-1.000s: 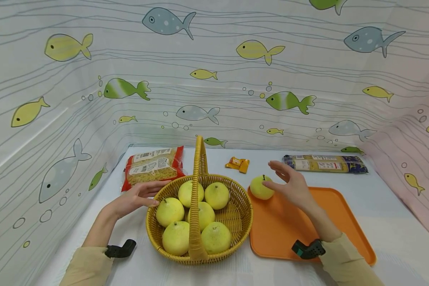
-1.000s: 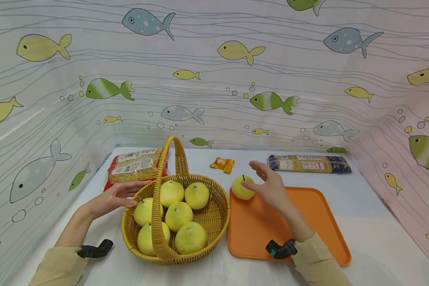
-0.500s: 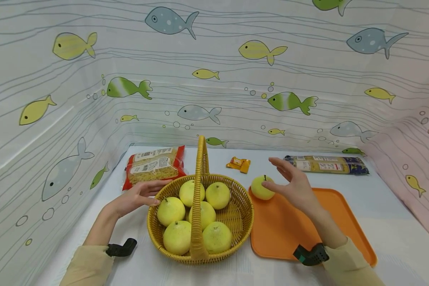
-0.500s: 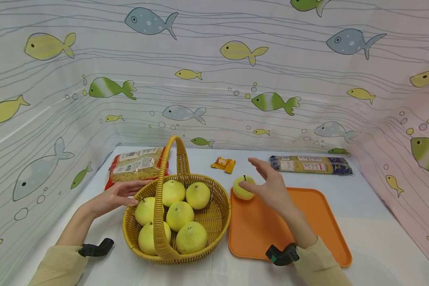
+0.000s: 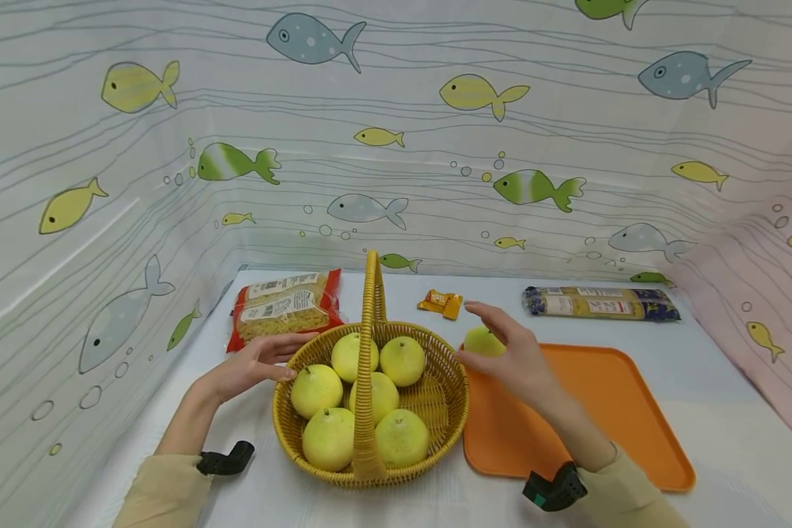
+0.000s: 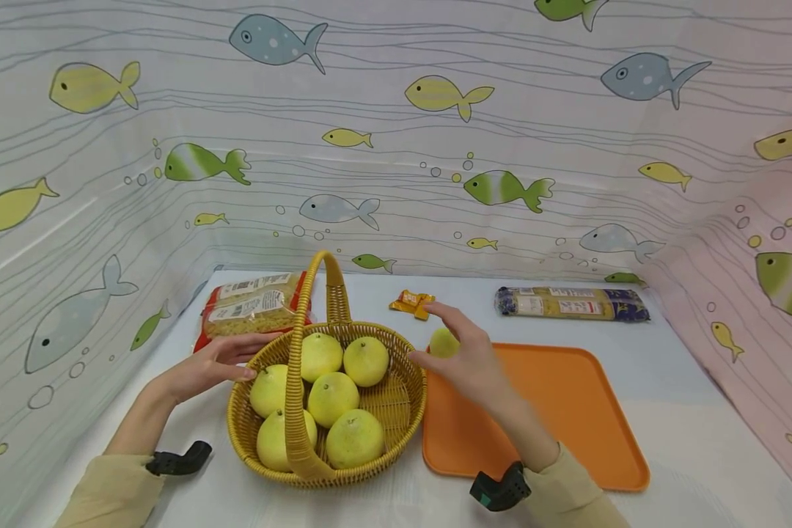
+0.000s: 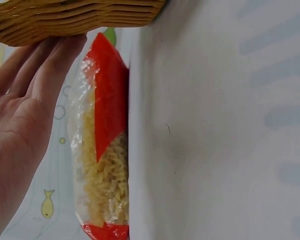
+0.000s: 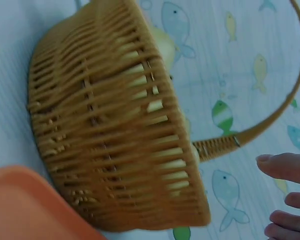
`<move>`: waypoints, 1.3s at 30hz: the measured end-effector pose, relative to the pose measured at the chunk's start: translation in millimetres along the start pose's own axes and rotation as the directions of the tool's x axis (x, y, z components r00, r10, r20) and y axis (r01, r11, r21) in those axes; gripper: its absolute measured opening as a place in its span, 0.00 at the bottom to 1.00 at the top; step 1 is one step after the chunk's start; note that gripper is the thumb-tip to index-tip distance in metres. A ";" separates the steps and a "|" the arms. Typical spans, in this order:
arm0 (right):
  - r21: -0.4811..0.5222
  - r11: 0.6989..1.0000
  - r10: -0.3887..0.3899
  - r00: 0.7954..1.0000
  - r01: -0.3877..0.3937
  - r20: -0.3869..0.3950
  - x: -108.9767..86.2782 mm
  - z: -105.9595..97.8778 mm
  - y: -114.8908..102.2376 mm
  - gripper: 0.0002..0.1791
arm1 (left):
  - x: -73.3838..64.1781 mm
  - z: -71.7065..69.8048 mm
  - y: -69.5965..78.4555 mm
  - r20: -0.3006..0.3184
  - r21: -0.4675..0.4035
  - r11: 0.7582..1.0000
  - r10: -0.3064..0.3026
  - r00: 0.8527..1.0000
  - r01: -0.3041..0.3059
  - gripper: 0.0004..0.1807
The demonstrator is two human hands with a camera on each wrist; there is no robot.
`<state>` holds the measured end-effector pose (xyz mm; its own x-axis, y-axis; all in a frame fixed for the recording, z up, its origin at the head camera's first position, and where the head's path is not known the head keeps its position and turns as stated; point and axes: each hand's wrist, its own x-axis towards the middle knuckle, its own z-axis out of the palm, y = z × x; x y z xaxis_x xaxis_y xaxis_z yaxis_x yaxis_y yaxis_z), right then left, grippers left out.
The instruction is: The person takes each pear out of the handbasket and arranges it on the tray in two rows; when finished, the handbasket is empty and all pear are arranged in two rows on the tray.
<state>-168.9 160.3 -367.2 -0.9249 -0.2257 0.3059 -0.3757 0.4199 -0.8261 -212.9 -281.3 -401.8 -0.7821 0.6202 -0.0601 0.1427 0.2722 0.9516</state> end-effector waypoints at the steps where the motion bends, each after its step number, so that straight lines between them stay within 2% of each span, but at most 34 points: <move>1: 0.001 1.000 0.006 1.000 -0.006 0.013 0.5 3.4 -2.5 0.40 | 0.1 0.3 0.0 0.002 -0.001 1.000 -0.001 1.000 0.001 0.34; 5: 0.018 1.000 0.008 0.998 -0.009 0.059 6.0 16.6 -12.8 0.40 | 0.0 0.8 0.9 -0.002 -0.006 1.000 -0.006 1.000 0.006 0.34; 12: 0.031 0.997 -0.068 0.994 0.066 0.090 17.3 37.0 -22.4 0.40 | 0.7 1.5 1.3 0.001 -0.001 1.000 -0.001 1.000 0.001 0.34; 20: 0.039 0.999 -0.017 0.993 0.012 0.116 22.5 59.7 -13.0 0.40 | -1.0 0.0 0.5 0.012 0.010 1.000 0.012 1.000 -0.012 0.34; 32: 0.045 0.999 0.017 0.987 -0.024 0.157 18.1 75.0 -10.0 0.41 | 1.0 1.2 1.1 0.019 0.000 1.000 0.006 1.000 -0.006 0.34; 39: -0.044 0.999 -0.012 0.987 0.020 0.161 18.3 79.8 -6.6 0.41 | 0.0 1.6 2.2 0.000 0.015 1.000 -0.004 1.000 0.004 0.34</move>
<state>-178.7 83.2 -393.9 -0.8988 -0.3698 0.2356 -0.3959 0.4538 -0.7983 -211.7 -279.6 -400.1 -0.7826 0.6192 -0.0639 0.1488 0.2858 0.9467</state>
